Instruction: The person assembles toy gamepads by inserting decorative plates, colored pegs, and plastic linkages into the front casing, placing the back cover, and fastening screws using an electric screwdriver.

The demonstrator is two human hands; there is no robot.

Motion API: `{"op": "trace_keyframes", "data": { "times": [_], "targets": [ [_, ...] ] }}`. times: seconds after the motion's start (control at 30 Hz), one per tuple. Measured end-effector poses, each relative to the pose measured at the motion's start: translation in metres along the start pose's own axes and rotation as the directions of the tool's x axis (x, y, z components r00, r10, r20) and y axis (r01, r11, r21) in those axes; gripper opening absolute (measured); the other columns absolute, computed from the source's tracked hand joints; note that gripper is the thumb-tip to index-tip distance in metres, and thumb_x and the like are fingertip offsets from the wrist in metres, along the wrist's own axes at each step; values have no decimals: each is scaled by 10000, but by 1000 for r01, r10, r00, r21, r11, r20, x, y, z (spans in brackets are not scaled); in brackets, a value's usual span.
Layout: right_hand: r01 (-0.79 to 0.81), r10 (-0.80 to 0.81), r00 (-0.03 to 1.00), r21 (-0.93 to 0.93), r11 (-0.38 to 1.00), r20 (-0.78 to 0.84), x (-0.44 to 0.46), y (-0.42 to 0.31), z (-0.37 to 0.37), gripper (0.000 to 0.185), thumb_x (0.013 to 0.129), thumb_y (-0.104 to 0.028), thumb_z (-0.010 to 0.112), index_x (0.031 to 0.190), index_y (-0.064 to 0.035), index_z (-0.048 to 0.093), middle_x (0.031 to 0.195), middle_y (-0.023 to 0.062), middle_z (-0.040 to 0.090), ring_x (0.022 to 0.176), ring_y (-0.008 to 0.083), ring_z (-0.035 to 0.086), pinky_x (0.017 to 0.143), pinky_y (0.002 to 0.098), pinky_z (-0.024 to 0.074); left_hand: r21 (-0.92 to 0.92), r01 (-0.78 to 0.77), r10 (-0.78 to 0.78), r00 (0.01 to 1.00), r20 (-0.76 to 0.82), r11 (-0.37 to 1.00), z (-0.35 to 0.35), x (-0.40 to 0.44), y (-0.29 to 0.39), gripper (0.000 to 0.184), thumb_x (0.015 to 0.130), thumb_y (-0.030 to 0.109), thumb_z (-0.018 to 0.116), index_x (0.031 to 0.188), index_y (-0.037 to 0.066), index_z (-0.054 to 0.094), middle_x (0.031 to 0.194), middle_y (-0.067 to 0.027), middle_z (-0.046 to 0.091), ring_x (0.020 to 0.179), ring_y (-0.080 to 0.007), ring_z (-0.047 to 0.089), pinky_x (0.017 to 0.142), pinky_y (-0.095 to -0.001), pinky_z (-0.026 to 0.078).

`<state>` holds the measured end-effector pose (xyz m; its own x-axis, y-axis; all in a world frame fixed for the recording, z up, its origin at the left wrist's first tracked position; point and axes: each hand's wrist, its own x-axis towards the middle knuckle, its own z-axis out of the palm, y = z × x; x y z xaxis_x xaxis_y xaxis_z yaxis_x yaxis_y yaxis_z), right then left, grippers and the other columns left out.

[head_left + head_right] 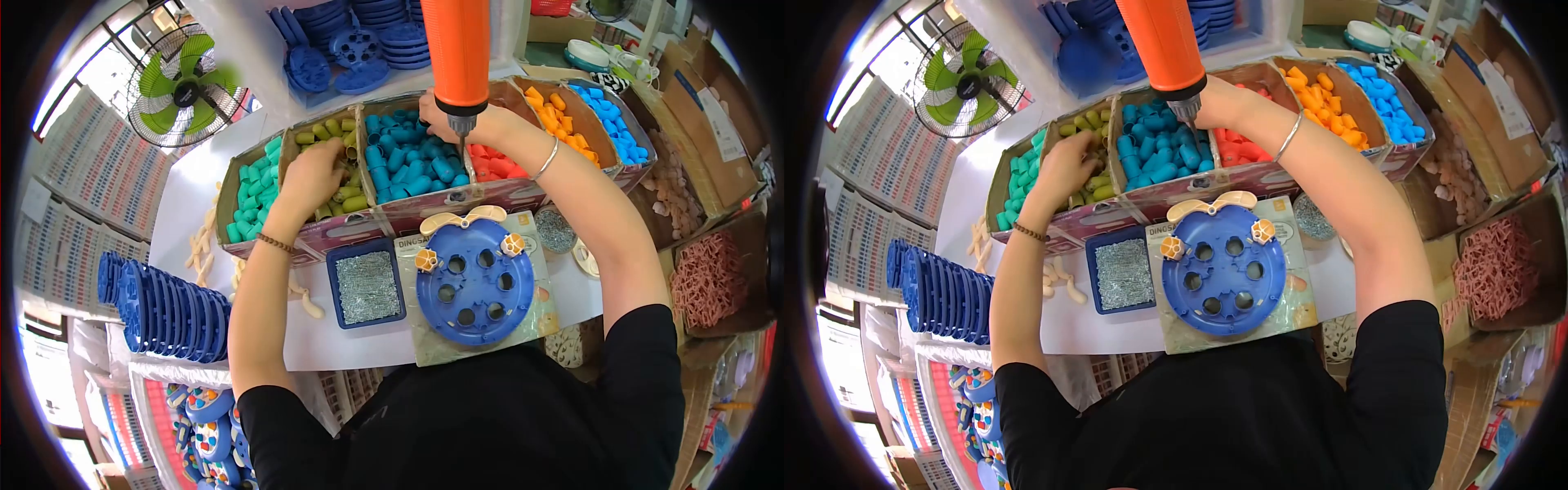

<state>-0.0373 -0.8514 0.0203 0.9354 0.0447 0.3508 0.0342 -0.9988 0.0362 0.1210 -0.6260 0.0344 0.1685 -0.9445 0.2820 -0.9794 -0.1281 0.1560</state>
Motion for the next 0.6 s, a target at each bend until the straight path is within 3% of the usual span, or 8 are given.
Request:
{"op": "trace_keyframes", "data": {
  "times": [0.1, 0.13, 0.17, 0.23, 0.3, 0.37, 0.53, 0.6],
  "targets": [
    [-111, 121, 985, 90, 990, -122, -16, -6, -24, 201, 763, -181, 620, 895, -34, 579, 822, 109, 594, 823, 279, 568, 753, 364, 472, -88, 60, -74, 982, -172, 994, -6, -2, 3, 231, 745, 113, 625, 939, 28, 533, 909, -169, 604, 853, -343, 576, 705, -403, 462],
    [-198, 275, 951, 409, 891, -139, -24, -10, -29, 256, 758, -130, 625, 981, -41, 534, 829, 103, 579, 807, 269, 563, 734, 352, 468, -91, 54, -69, 983, -170, 994, -7, -7, 7, 231, 745, 113, 625, 939, 28, 533, 909, -169, 604, 853, -343, 576, 705, -403, 462],
    [-205, 281, 950, 407, 890, -137, -32, -10, -34, 256, 758, -130, 625, 981, -41, 534, 829, 103, 579, 807, 269, 563, 734, 352, 468, -150, 28, -67, 963, -262, 988, -13, -16, 18, 251, 742, 87, 628, 968, 25, 538, 918, -167, 606, 863, -334, 582, 717, -384, 465],
    [-150, 118, 921, -59, 987, -372, -50, -9, -43, 257, 752, -80, 630, 987, -38, 534, 868, 111, 576, 825, 252, 566, 733, 320, 463, -216, -1, -76, 935, -347, 976, -20, -36, 38, 276, 738, 62, 631, 997, 22, 542, 928, -165, 609, 873, -325, 588, 729, -365, 469],
    [-229, 231, 881, 57, 972, -413, -74, -17, -53, 272, 754, -64, 624, 1009, -37, 533, 889, 117, 578, 837, 248, 565, 734, 314, 459, -287, -16, -115, 894, -433, 958, -24, -57, 54, 350, 731, -7, 623, 1072, 11, 545, 975, -154, 614, 907, -291, 599, 762, -321, 468],
    [-301, 348, 828, 176, 937, -439, -97, -30, -66, 287, 756, -48, 618, 1030, -37, 532, 910, 123, 580, 850, 245, 565, 735, 309, 455, -308, -31, -98, 914, -393, 951, -28, -76, 64, 388, 725, -61, 609, 1103, 2, 551, 1020, -142, 611, 925, -260, 602, 782, -300, 466],
    [-125, 148, 896, 81, 989, -419, -137, -66, -80, 281, 746, -60, 646, 1016, -35, 574, 857, 105, 571, 756, 248, 539, 683, 336, 443, -405, -90, -61, 937, -345, 910, -17, -100, 89, 346, 698, -68, 643, 1032, 3, 589, 964, -135, 609, 824, -229, 599, 697, -281, 478],
    [-123, 188, 917, 200, 972, -352, -146, -90, -79, 281, 726, -88, 675, 982, -27, 576, 835, 100, 564, 740, 245, 533, 665, 333, 443, -454, -90, -63, 948, -312, 887, -7, -102, 105, 342, 682, -34, 686, 1009, 1, 592, 887, -132, 597, 763, -222, 583, 656, -280, 474]
  ]
}}
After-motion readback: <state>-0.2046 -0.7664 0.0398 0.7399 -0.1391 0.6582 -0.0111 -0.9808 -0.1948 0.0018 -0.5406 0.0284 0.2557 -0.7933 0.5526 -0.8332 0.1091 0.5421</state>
